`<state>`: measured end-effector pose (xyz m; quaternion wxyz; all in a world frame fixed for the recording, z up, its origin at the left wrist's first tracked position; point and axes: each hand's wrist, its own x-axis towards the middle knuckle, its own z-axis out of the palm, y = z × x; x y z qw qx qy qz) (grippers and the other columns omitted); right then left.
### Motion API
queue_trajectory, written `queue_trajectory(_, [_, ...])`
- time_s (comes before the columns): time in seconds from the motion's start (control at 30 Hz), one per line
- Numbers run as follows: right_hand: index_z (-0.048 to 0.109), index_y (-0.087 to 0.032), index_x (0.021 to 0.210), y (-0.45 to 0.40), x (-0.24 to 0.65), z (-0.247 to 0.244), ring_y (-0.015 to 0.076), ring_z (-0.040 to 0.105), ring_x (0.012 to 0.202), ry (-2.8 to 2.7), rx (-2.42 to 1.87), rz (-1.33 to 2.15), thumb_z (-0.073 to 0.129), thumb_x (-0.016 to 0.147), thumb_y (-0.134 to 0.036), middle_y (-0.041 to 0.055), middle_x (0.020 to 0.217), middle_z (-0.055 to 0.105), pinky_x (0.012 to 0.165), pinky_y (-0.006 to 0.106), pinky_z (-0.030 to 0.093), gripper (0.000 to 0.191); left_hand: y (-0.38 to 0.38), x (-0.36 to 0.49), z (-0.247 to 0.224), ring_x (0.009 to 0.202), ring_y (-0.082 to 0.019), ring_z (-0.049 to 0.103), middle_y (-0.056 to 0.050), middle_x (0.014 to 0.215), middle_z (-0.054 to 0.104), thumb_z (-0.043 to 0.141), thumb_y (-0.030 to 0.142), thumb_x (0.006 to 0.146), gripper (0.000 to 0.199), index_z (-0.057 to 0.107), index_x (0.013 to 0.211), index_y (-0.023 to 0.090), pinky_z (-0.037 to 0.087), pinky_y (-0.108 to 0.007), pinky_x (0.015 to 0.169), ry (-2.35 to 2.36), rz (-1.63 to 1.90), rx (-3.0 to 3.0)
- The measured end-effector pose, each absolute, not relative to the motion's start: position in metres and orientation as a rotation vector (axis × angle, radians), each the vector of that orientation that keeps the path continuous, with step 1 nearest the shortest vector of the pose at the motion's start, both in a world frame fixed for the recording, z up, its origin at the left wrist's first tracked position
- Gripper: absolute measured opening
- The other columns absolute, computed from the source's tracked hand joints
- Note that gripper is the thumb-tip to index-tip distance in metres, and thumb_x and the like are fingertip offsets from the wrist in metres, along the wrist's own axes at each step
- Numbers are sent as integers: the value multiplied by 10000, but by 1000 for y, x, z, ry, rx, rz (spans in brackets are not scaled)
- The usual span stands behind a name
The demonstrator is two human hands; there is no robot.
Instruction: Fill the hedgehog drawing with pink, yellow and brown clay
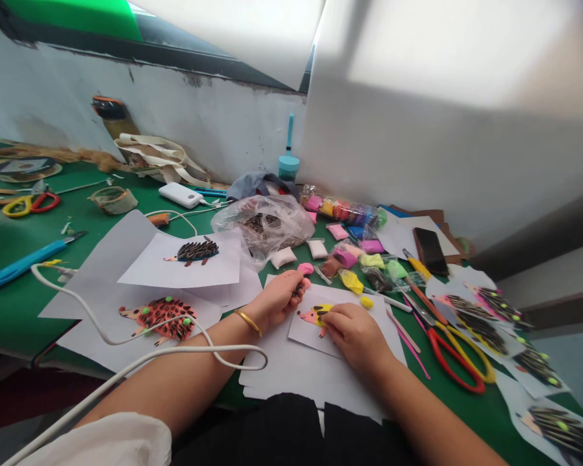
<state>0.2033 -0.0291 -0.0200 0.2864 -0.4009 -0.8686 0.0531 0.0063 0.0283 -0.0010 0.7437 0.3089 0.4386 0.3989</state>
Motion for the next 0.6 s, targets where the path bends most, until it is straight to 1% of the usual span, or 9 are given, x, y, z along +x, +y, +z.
queue_trajectory(0.27, [727, -204, 798, -28, 202, -23, 195, 593, 761, -2357, -1078, 110, 542, 919, -148, 68, 797, 669, 691, 315, 436, 227, 27, 7, 2, 424, -6, 311, 35, 628, 438, 625, 427, 862, 322, 615, 764, 121, 178, -114, 364, 969, 863, 692])
queue_trajectory(0.6, [712, -194, 779, -26, 203, -29, 191, 568, 761, -2394, -1080, 90, 566, 881, -92, 57, 779, 647, 703, 304, 402, 205, 28, 7, 1, 432, -10, 314, 37, 630, 432, 638, 430, 850, 321, 613, 765, 122, 181, -120, 373, 976, 855, 705])
